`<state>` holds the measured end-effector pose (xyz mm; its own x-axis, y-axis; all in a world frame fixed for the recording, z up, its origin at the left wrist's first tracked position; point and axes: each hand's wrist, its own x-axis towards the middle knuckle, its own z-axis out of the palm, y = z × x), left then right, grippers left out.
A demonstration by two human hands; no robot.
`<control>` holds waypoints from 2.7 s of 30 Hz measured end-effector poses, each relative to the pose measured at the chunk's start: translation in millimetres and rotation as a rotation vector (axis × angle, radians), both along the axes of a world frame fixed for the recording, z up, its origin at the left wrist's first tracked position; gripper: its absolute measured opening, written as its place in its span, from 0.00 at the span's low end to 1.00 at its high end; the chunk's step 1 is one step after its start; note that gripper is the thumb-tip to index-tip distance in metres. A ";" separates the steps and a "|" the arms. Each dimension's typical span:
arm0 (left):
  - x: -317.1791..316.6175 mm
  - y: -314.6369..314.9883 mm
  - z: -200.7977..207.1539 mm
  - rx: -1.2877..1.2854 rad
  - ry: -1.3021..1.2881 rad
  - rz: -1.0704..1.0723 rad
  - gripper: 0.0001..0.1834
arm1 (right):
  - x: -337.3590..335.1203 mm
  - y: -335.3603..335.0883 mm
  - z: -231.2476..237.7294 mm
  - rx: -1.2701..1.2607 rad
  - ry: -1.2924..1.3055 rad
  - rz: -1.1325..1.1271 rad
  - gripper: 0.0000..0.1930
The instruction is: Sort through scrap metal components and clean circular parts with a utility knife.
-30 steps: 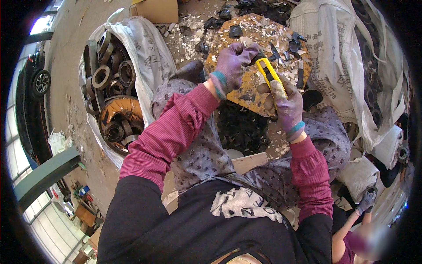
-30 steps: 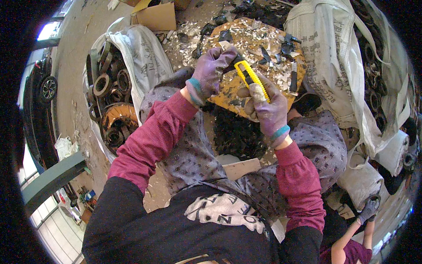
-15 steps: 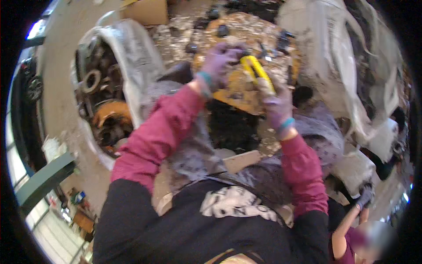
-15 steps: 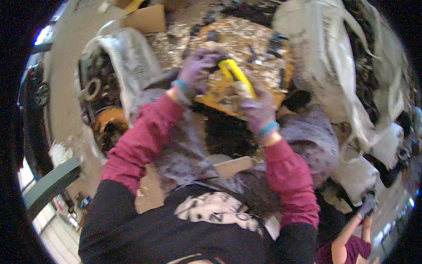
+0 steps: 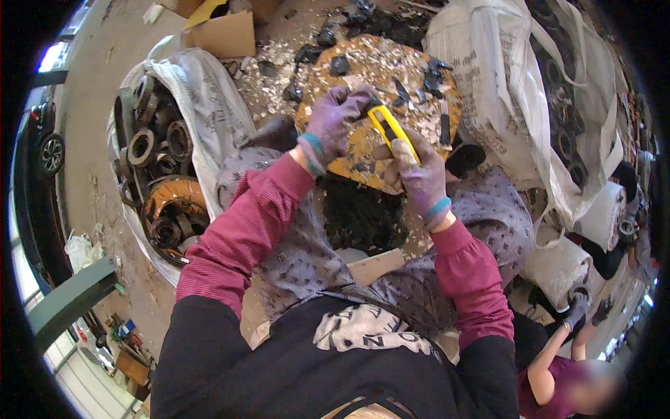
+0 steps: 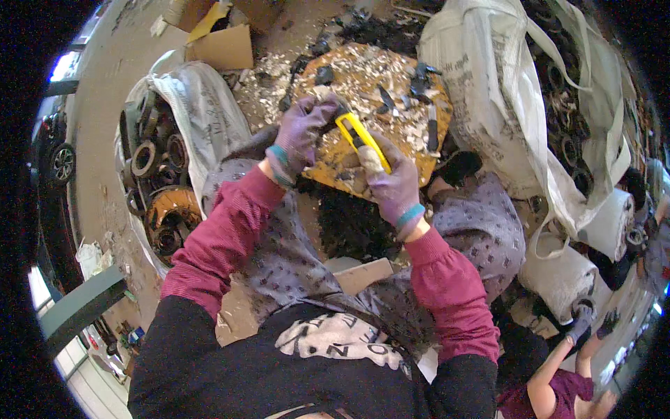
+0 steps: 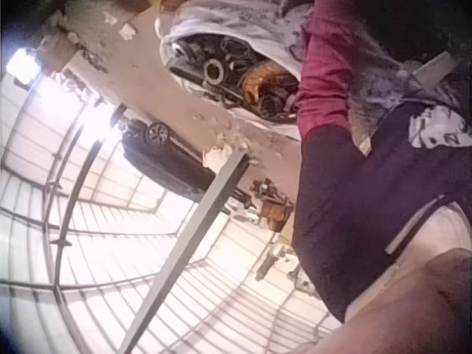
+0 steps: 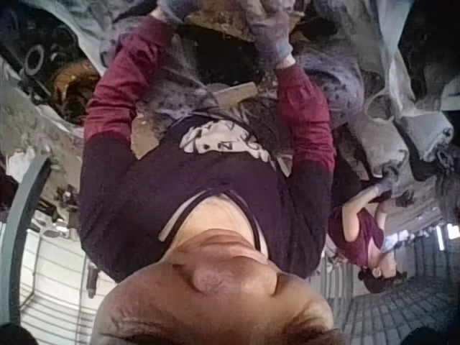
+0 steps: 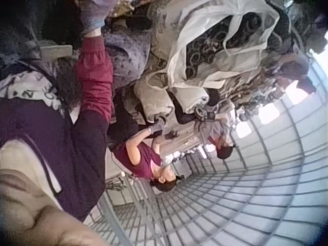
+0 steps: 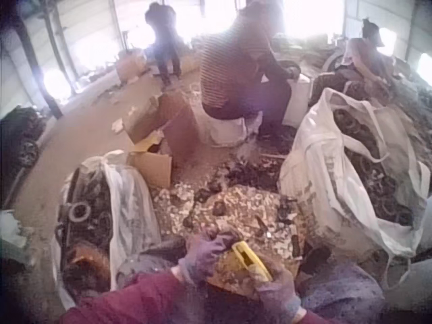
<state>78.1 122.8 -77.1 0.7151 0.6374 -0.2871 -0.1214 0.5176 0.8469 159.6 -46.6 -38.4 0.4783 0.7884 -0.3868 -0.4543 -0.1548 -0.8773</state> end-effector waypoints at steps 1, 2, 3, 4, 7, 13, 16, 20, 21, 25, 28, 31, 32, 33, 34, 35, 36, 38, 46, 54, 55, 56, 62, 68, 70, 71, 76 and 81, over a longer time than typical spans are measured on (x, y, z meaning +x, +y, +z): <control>1.9 -1.0 1.1 -0.004 0.064 -0.018 0.08 | -0.3 -2.2 1.8 -0.058 -0.056 0.006 0.23; 1.0 -0.5 2.3 -0.038 0.025 -0.033 0.08 | -0.7 -1.1 2.3 -0.059 -0.023 0.006 0.22; -0.5 0.4 3.0 -0.033 0.023 -0.032 0.08 | -1.4 0.8 0.6 -0.054 -0.025 0.008 0.22; -1.7 -0.8 7.5 -0.058 0.035 0.000 0.09 | -3.1 1.2 -2.5 -0.046 -0.066 0.011 0.22; -2.6 3.0 5.8 -0.069 0.002 -0.007 0.10 | -2.9 1.8 -2.8 -0.028 -0.058 0.003 0.22; -1.0 3.3 -1.5 -0.067 -0.010 0.019 0.10 | -0.9 0.6 0.2 0.114 0.099 -0.057 0.22; -1.2 -1.8 6.7 -0.061 0.046 0.057 0.11 | -1.6 2.5 3.6 -0.033 -0.056 0.005 0.24; 2.1 2.9 4.8 -0.003 0.091 -0.019 0.13 | 0.5 1.3 4.2 0.011 -0.079 0.003 0.24; 4.2 3.0 7.4 0.020 0.072 -0.027 0.13 | 2.6 2.7 8.7 0.023 -0.018 -0.023 0.23; -2.1 9.4 4.8 -0.051 0.016 -0.007 0.16 | 1.1 8.1 6.4 -0.047 -0.013 -0.024 0.23; -8.0 13.1 -1.3 -0.035 -0.015 -0.044 0.17 | -1.7 5.6 4.4 -0.039 -0.038 -0.023 0.23; -0.1 12.4 -19.4 -0.019 -0.113 -0.012 0.18 | 5.3 -0.6 -4.7 0.090 0.019 -0.018 0.25; 2.3 6.5 -16.4 -0.048 -0.148 0.016 0.20 | 5.3 -1.2 0.7 0.143 0.025 -0.006 0.28; 3.0 3.2 -11.0 -0.081 -0.188 0.037 0.24 | 6.0 -0.9 4.9 0.192 0.027 0.002 0.30; 3.1 -0.4 15.7 -0.170 -0.105 -0.084 0.34 | 7.2 -2.0 7.4 0.215 0.007 -0.007 0.30; -1.2 0.8 34.4 -0.193 0.079 -0.144 0.36 | 6.2 -3.4 8.5 0.257 0.050 -0.035 0.32; -6.9 -3.3 19.2 -0.114 0.026 -0.228 0.36 | 4.5 -4.8 11.0 0.299 0.092 -0.063 0.35; -17.1 -25.4 29.1 0.007 -0.053 -0.340 0.35 | -0.6 -4.5 19.9 0.374 0.091 -0.079 0.37; -70.6 -125.2 91.5 0.098 0.026 -0.195 0.18 | -55.6 -52.3 -8.7 -0.066 -1.311 -0.004 0.29; -168.5 -117.3 138.2 0.208 -0.069 -0.101 0.17 | -85.3 -135.2 35.6 0.248 -0.157 0.107 0.37; -178.2 -110.8 139.9 0.239 -0.059 -0.087 0.16 | -82.8 -137.1 41.8 0.217 -0.114 0.118 0.38; -187.4 -104.3 140.4 0.264 -0.047 -0.073 0.16 | -79.6 -139.3 48.2 0.224 -0.126 0.133 0.38; -212.4 -91.0 168.4 0.258 -0.045 -0.002 0.18 | -51.5 -142.2 73.5 0.112 -0.106 0.093 0.31; -222.8 -64.7 158.4 0.309 0.042 0.002 0.19 | -31.1 -124.8 64.3 0.104 -0.102 0.210 0.30; -222.1 -60.6 146.9 0.275 0.035 -0.013 0.19 | -22.4 -126.3 59.3 0.075 -0.021 0.183 0.30; -219.0 -61.4 144.5 0.288 0.028 -0.007 0.19 | -16.2 -123.8 58.4 0.063 0.052 0.151 0.29; -169.0 -53.9 103.4 0.256 0.046 -0.024 0.19 | 33.5 -113.8 59.7 0.066 0.312 -0.011 0.31; -93.7 -2.4 10.2 0.228 0.122 -0.166 0.17 | 113.8 -96.6 -14.3 0.091 0.343 -0.142 0.31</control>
<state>-15.6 120.4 -66.9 0.7839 0.5728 -0.2397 0.0582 0.3165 0.9468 273.4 -143.1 -52.7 0.4399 0.7620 -0.4752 -0.7355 0.0020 -0.6775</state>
